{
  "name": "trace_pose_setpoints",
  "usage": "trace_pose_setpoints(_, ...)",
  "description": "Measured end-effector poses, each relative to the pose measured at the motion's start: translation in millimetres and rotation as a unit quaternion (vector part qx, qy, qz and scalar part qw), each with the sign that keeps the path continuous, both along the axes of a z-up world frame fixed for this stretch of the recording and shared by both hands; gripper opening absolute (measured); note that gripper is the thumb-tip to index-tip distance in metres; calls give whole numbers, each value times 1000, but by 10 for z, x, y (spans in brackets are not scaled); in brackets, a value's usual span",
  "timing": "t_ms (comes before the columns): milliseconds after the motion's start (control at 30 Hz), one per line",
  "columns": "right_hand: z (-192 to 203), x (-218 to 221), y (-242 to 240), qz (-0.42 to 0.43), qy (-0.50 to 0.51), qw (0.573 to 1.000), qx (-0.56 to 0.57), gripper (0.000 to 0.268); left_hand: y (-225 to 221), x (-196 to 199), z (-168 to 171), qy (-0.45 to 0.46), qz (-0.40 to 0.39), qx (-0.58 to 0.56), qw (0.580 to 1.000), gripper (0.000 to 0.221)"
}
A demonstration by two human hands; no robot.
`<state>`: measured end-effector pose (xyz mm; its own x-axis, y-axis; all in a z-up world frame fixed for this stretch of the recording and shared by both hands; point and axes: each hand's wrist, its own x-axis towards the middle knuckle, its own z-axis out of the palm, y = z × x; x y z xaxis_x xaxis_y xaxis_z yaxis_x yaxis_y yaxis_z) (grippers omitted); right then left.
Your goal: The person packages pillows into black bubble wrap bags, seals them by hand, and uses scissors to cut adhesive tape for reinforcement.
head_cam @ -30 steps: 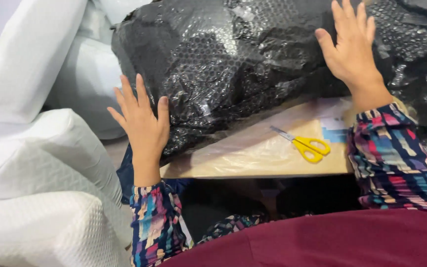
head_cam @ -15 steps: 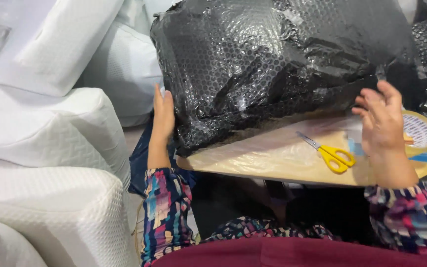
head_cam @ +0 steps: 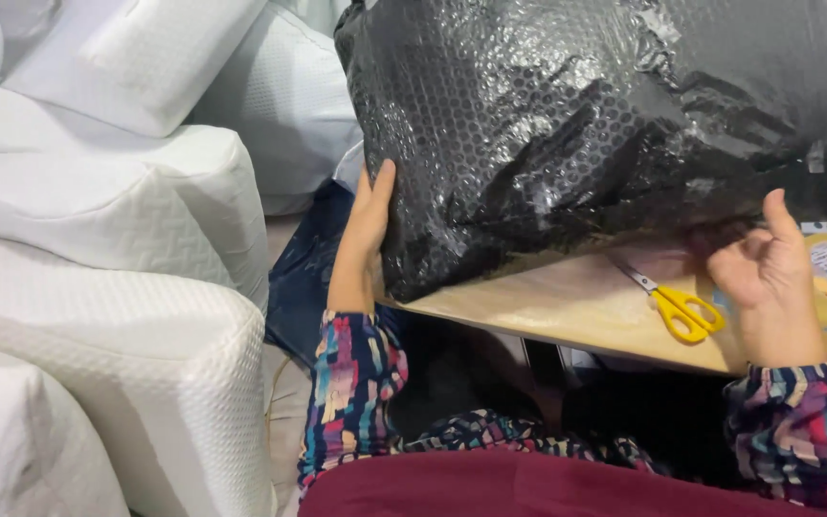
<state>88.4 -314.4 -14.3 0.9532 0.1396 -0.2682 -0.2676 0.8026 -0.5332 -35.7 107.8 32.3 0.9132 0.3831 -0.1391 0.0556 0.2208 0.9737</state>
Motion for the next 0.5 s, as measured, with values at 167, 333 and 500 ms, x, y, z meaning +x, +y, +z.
trace_pose_setpoints(167,-111,123,-105,-10,-27,997,-71,49,-132,-405,-193,-23,-76,44,996,91)
trace_pose_setpoints(333,25,-2,43,-10,-57,997,-44,63,-87,-165,-349,-29,-14,-22,999,103)
trace_pose_setpoints(500,61,-37,95,-53,-19,998,-15,61,-123,-9,-358,-32,29,-41,998,107)
